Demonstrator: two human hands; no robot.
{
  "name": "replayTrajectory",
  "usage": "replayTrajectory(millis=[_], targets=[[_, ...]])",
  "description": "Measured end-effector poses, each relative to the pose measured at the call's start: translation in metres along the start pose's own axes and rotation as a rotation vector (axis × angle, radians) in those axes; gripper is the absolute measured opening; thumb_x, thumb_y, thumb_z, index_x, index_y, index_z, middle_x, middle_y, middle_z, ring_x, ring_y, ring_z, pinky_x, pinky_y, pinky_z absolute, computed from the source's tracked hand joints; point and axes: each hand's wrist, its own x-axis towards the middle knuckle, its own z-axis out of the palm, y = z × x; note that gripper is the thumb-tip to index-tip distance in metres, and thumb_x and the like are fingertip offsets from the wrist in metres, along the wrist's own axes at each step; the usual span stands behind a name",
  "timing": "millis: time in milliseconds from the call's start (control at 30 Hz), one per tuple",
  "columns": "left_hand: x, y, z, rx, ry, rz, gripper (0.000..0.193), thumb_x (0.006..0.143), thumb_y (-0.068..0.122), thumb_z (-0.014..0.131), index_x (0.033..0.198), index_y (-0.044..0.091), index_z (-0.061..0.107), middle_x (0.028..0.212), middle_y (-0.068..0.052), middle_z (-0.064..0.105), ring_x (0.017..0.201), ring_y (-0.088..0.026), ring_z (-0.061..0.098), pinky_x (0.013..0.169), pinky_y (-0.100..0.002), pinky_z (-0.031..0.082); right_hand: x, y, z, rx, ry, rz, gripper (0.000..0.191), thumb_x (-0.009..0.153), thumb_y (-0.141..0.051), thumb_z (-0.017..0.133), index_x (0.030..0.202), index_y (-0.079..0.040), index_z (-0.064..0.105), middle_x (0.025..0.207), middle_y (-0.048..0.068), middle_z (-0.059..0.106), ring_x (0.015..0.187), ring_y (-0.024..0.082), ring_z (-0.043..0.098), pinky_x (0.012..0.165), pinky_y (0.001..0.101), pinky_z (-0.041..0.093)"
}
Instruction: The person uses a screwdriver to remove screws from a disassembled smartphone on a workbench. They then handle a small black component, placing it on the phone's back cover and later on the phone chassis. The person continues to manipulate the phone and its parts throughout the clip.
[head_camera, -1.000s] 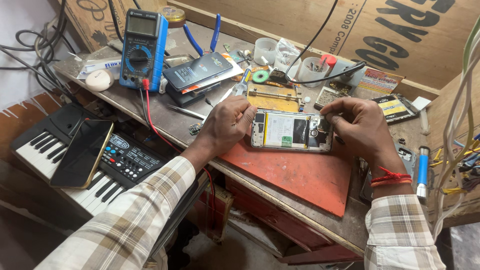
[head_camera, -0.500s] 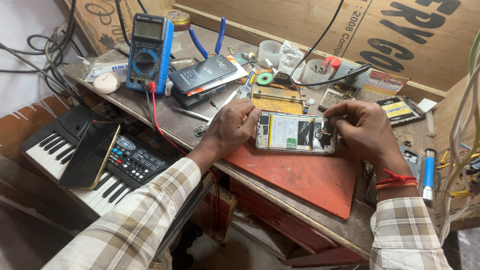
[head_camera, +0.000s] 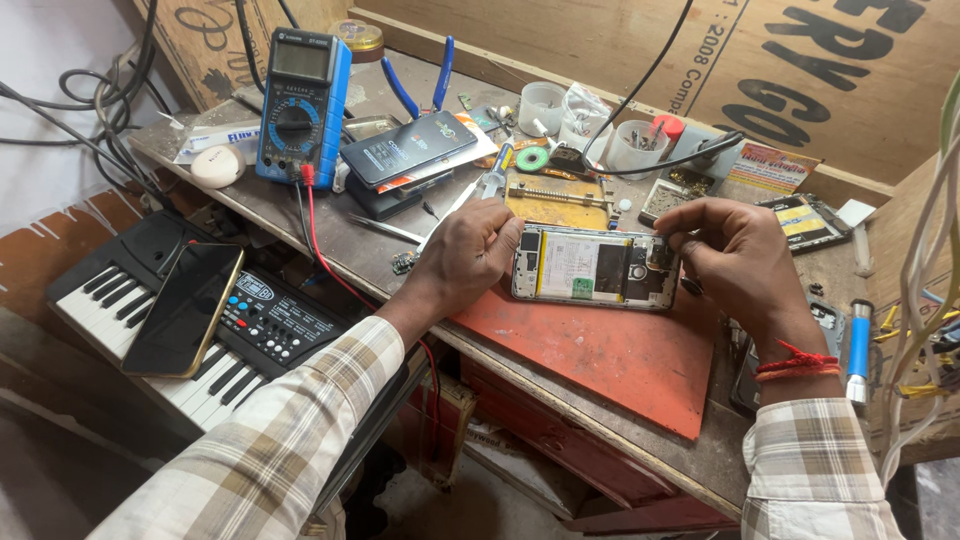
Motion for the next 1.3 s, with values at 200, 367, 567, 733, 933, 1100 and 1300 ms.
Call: replayTrajectory(millis=[200, 367, 567, 733, 933, 1100, 1300], targets=[[0.001, 0.001, 0.0, 0.006, 0.0, -0.003, 0.035, 0.103, 0.018, 0.056, 0.072, 0.0, 0.056, 0.072, -0.013, 0.057, 0.074, -0.027, 0.057, 0.071, -0.041, 0.047, 0.001, 0.001, 0.001, 0.033, -0.01, -0.001, 0.022, 0.091, 0.004, 0.061, 0.104, -0.004, 0.077, 0.077, -0.003, 0.068, 0.061, 0.002, 0.052, 0.051, 0.0211, 0.042], [0.0, 0.001, -0.001, -0.007, -0.017, -0.042, 0.036, 0.104, 0.018, 0.054, 0.072, 0.001, 0.055, 0.072, -0.012, 0.056, 0.073, -0.027, 0.057, 0.071, -0.041, 0.047, 0.001, 0.0, 0.001, 0.027, -0.008, -0.007, 0.021, 0.092, 0.004, 0.06, 0.103, -0.004, 0.077, 0.078, -0.002, 0.068, 0.062, 0.002, 0.053, 0.052, 0.0209, 0.042], [0.0, 0.002, -0.002, -0.007, 0.0, -0.016, 0.034, 0.103, 0.017, 0.055, 0.073, 0.0, 0.055, 0.073, -0.014, 0.057, 0.076, -0.029, 0.058, 0.072, -0.041, 0.047, 0.003, -0.002, 0.0, 0.052, 0.013, 0.004, 0.019, 0.098, 0.002, 0.056, 0.102, -0.002, 0.075, 0.083, 0.002, 0.071, 0.059, 0.005, 0.056, 0.05, 0.0229, 0.044], [0.0, 0.0, -0.002, -0.015, 0.03, 0.03, 0.031, 0.102, 0.016, 0.055, 0.077, -0.002, 0.056, 0.077, -0.016, 0.058, 0.078, -0.031, 0.059, 0.073, -0.042, 0.047, 0.009, 0.007, -0.003, 0.063, 0.063, -0.022, 0.02, 0.098, 0.003, 0.053, 0.104, 0.0, 0.072, 0.087, 0.004, 0.074, 0.06, 0.006, 0.059, 0.052, 0.0219, 0.048], [0.001, -0.001, -0.002, 0.005, -0.006, -0.029, 0.034, 0.103, 0.018, 0.053, 0.075, -0.001, 0.056, 0.075, -0.015, 0.059, 0.074, -0.028, 0.06, 0.071, -0.042, 0.048, 0.014, 0.019, -0.004, 0.033, 0.117, 0.036, 0.016, 0.1, -0.003, 0.058, 0.103, 0.0, 0.073, 0.081, 0.006, 0.071, 0.059, 0.006, 0.059, 0.052, 0.0224, 0.046], [0.0, -0.001, -0.001, 0.003, 0.006, -0.024, 0.033, 0.103, 0.018, 0.054, 0.076, -0.001, 0.056, 0.076, -0.015, 0.059, 0.074, -0.028, 0.06, 0.07, -0.042, 0.048, 0.014, 0.02, -0.005, 0.001, 0.189, 0.052, 0.012, 0.095, -0.011, 0.069, 0.095, 0.0, 0.073, 0.071, 0.004, 0.069, 0.053, 0.006, 0.057, 0.047, 0.0225, 0.045], [0.002, -0.001, 0.0, -0.016, 0.019, 0.002, 0.032, 0.102, 0.017, 0.056, 0.076, -0.002, 0.056, 0.076, -0.015, 0.059, 0.074, -0.029, 0.06, 0.071, -0.042, 0.048, 0.014, 0.017, -0.007, -0.058, 0.253, 0.081, 0.015, 0.095, -0.014, 0.072, 0.089, -0.001, 0.074, 0.066, 0.003, 0.069, 0.049, 0.005, 0.055, 0.043, 0.0228, 0.042]])
